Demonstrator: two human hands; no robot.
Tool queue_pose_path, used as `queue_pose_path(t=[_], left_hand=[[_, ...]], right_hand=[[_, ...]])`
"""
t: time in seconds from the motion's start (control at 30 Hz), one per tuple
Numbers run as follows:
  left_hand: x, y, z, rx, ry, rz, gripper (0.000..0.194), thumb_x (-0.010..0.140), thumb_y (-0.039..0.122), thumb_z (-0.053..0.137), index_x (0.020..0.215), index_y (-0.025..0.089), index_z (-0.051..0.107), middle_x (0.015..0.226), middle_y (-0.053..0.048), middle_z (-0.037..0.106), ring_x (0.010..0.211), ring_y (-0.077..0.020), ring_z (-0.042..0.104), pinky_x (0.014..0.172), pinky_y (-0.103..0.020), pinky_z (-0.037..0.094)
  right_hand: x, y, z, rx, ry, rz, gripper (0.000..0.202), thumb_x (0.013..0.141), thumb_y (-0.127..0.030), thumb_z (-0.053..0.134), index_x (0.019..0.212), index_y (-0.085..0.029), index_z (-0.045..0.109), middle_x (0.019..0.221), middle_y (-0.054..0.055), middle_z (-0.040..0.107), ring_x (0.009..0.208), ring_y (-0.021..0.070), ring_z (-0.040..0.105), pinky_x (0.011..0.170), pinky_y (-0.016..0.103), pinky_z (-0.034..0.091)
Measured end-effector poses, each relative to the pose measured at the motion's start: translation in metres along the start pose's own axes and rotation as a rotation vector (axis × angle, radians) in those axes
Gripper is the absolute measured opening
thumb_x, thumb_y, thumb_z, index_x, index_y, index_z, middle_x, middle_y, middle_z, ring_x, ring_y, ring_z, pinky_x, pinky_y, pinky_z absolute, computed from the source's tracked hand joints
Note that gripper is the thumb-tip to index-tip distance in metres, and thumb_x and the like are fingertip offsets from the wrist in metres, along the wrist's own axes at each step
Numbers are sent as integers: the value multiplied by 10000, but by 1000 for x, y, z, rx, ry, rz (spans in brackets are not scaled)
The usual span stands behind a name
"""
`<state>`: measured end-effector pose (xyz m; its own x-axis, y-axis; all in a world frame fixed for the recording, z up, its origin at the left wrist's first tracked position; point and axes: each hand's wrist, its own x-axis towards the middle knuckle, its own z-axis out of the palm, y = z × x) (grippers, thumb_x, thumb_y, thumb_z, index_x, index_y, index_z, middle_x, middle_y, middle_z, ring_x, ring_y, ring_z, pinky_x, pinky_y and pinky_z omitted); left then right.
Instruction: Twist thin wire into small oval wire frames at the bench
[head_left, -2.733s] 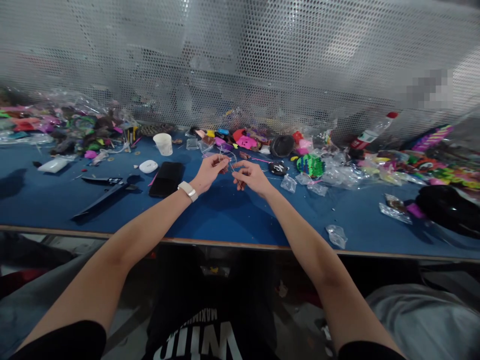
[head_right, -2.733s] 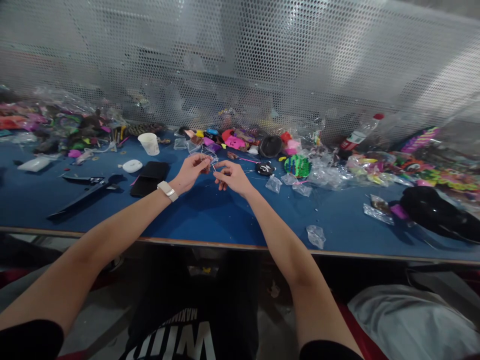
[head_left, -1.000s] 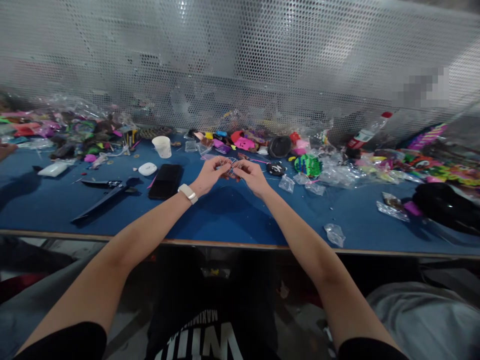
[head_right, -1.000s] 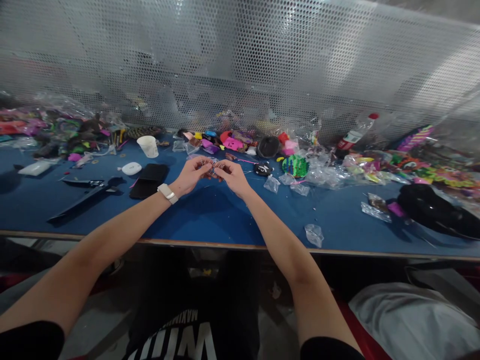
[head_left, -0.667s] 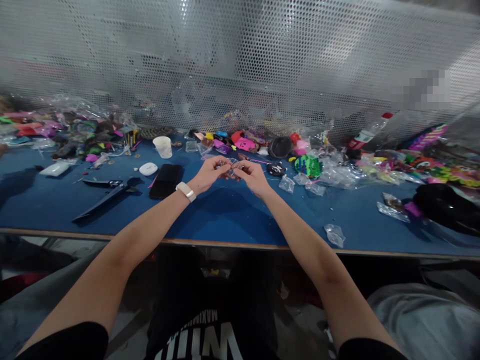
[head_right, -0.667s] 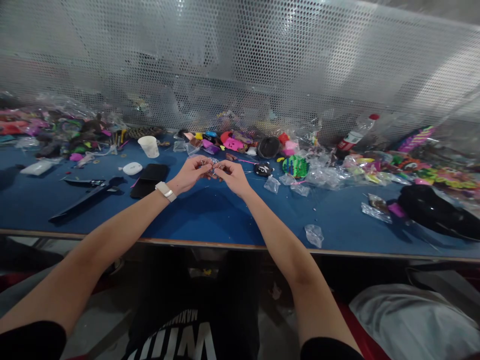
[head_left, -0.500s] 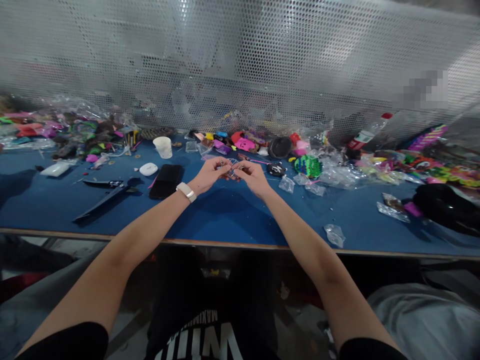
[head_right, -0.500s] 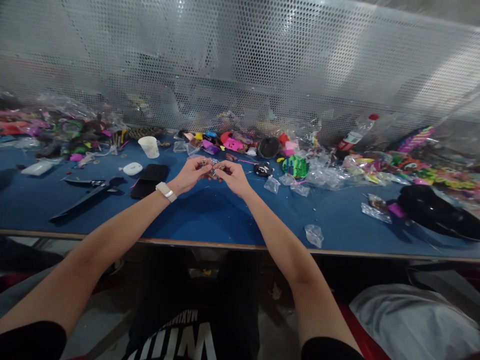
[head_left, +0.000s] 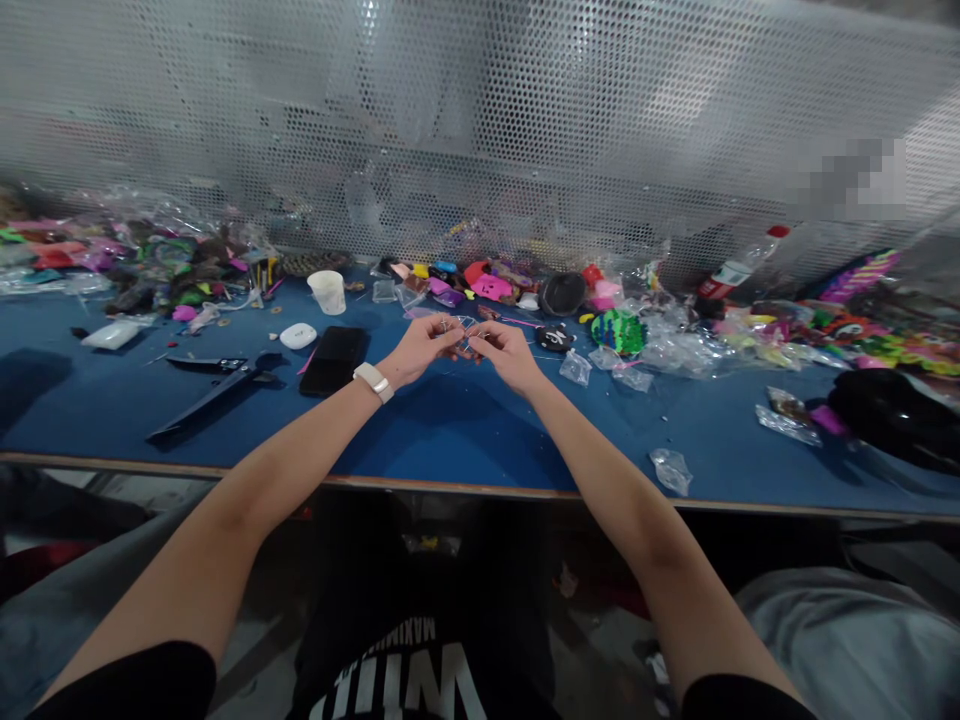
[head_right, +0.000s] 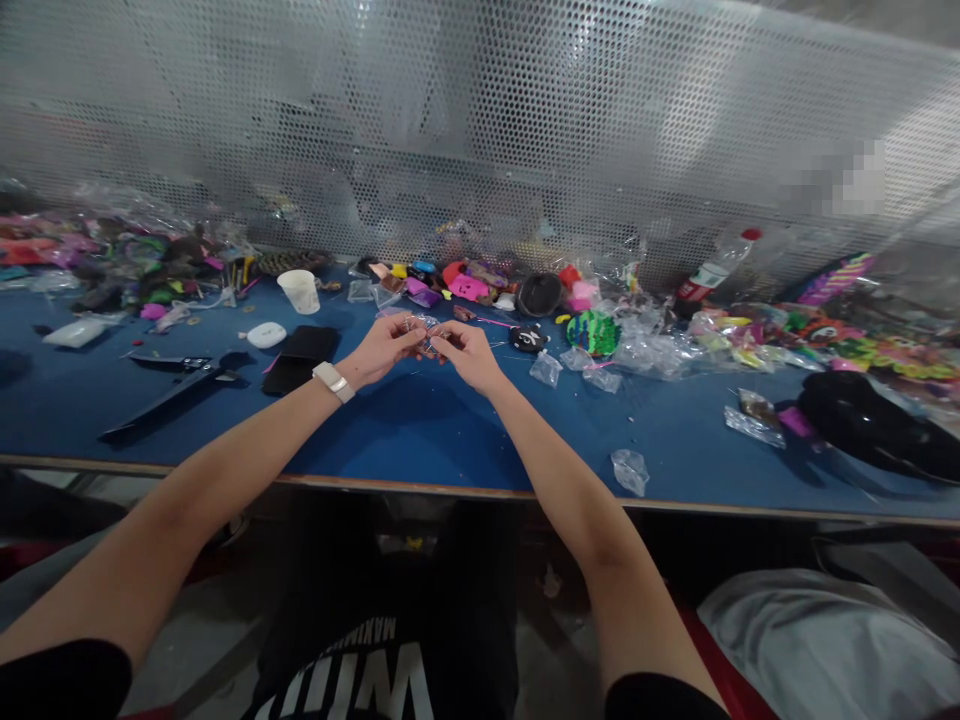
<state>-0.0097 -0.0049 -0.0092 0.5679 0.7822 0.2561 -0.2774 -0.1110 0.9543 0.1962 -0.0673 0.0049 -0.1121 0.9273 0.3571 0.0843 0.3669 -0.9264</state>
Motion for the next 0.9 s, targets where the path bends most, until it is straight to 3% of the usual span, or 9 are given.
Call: queue_pose_path(t=[0.3, 0.57, 0.9], left_hand=[[2, 0, 3, -17, 72, -5, 293, 911, 344, 990, 979, 195, 748, 956, -53, 801, 793, -184, 837, 755, -337, 684], [0, 2, 3, -3, 43, -21, 310, 954, 367, 973, 982, 183, 725, 927, -40, 792, 798, -171, 830, 773, -317, 667], [0, 2, 5, 21, 41, -31, 262, 978, 337, 940, 957, 189, 725, 876, -30, 787, 783, -162, 831, 752, -290, 638]], right_hand=[[0, -2, 2, -45, 44, 10, 570, 843, -775, 923, 947, -236, 767, 762, -2, 719, 630, 160, 602, 646, 334, 533], [0, 0, 0, -67, 9, -19, 655, 829, -851, 924, 968, -230, 773, 752, -3, 727, 617, 158, 599, 633, 333, 534], [0, 6, -4, -98, -22, -22, 615, 873, -823, 902, 991, -230, 790, 798, 16, 740, 659, 169, 624, 663, 350, 547]])
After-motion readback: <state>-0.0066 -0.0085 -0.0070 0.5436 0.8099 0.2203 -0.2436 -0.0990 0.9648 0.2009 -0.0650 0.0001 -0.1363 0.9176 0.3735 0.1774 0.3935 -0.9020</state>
